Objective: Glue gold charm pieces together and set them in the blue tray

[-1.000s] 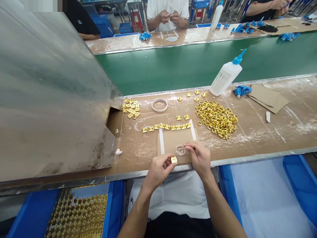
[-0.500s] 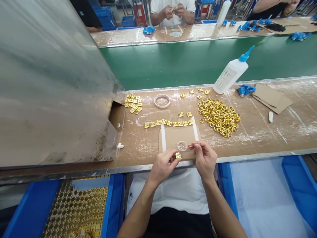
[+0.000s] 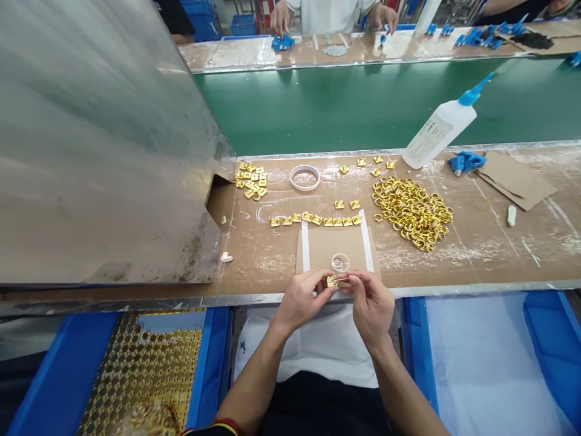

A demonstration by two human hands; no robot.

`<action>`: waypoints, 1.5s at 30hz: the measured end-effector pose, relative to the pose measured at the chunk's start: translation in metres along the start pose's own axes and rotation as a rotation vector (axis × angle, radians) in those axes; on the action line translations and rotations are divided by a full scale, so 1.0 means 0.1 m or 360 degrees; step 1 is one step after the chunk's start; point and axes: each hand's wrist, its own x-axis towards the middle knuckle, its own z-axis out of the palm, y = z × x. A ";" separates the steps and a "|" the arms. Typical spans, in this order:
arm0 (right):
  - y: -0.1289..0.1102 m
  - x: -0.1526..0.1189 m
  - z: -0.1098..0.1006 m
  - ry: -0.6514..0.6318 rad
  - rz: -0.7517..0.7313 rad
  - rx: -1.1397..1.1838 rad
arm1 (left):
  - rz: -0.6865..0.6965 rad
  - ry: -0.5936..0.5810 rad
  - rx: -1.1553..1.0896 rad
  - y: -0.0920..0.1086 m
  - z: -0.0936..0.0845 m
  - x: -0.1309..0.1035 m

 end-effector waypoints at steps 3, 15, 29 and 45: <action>0.03 -0.01 0.01 -0.0034 0.0022 -0.0038 | -0.0017 -0.0002 -0.0001 -0.01 0.00 0.00; 0.01 0.00 0.02 -0.0063 -0.0126 -0.0290 | -0.0107 -0.0018 -0.0070 -0.01 -0.02 -0.01; 0.03 -0.02 0.03 -0.0055 -0.0117 -0.0271 | -0.0107 -0.0011 -0.0052 -0.01 -0.01 -0.02; 0.05 -0.02 0.02 -0.0086 -0.0148 -0.0284 | -0.0070 -0.0010 -0.0036 -0.01 -0.01 -0.01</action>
